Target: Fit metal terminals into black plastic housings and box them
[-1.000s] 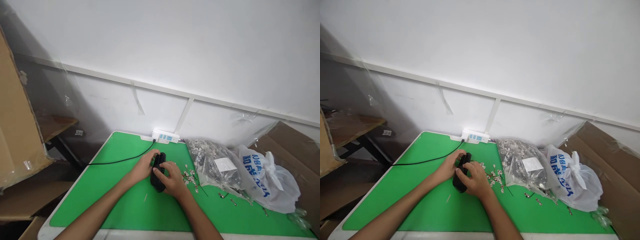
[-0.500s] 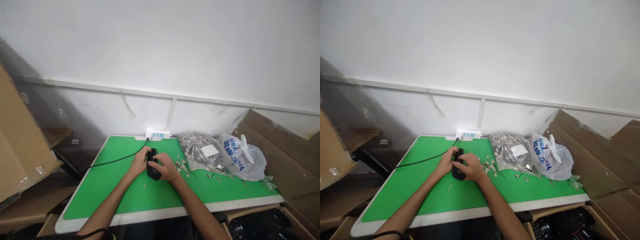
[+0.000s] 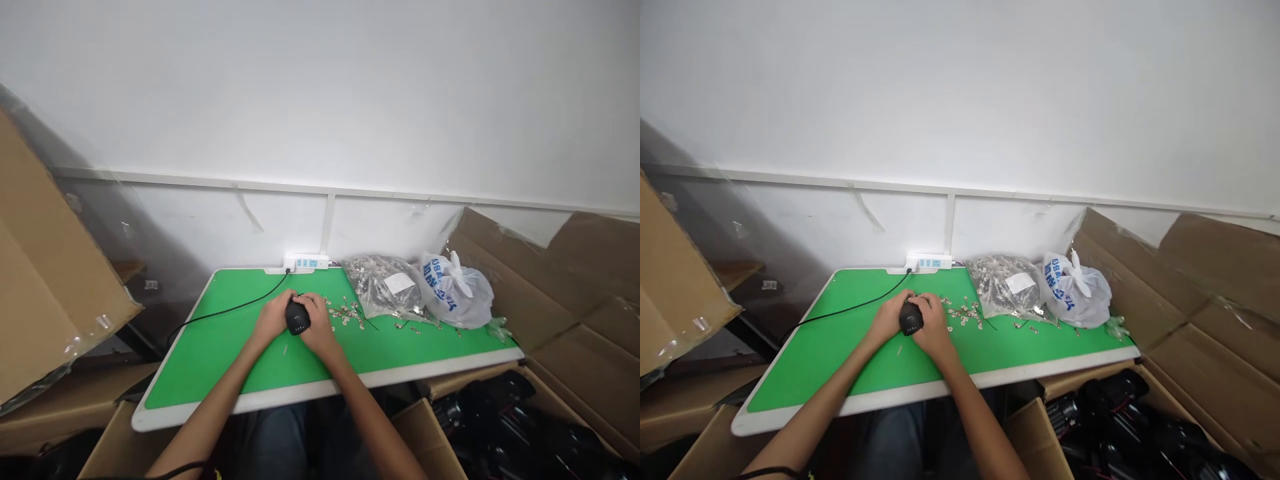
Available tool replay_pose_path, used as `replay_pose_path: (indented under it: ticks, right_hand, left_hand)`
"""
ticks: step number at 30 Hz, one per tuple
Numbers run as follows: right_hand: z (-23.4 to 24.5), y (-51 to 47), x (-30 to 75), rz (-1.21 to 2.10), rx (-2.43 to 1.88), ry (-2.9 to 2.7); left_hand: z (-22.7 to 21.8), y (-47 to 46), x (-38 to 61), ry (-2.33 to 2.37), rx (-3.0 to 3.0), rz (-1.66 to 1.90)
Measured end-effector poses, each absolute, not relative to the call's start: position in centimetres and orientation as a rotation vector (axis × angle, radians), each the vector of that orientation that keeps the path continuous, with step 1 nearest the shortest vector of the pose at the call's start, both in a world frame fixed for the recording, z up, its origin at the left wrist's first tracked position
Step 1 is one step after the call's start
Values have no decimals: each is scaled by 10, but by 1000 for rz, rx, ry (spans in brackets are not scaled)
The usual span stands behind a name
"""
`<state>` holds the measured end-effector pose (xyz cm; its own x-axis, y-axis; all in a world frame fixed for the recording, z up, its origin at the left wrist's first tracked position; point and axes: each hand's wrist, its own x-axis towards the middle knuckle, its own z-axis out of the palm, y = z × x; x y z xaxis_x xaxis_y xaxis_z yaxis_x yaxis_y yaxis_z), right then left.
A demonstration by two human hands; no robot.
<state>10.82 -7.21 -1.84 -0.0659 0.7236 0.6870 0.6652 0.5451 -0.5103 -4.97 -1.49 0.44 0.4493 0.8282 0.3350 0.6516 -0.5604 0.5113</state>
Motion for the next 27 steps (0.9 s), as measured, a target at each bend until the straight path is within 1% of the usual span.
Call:
replay_pose_path:
  ticks: [4,8,11,20,27]
  right_hand:
    - [-20,-94,110,70,-1224,-1779]
    - [-25,-107,110,-26,-1267,-1805]
    - [-27,-111,109,-74,-1279,-1847]
    - [-25,-122,110,-27,-1402,-1829]
    - [-25,-122,107,-56,-1422,-1831]
  left_hand:
    - [4,-14,-47,1228,2453,755]
    - [2,-12,-46,1200,2456,825]
    - [3,-14,-46,1268,2406,859]
    - [6,-31,-47,1395,2172,984]
    - [1,-33,-51,1493,2251,994]
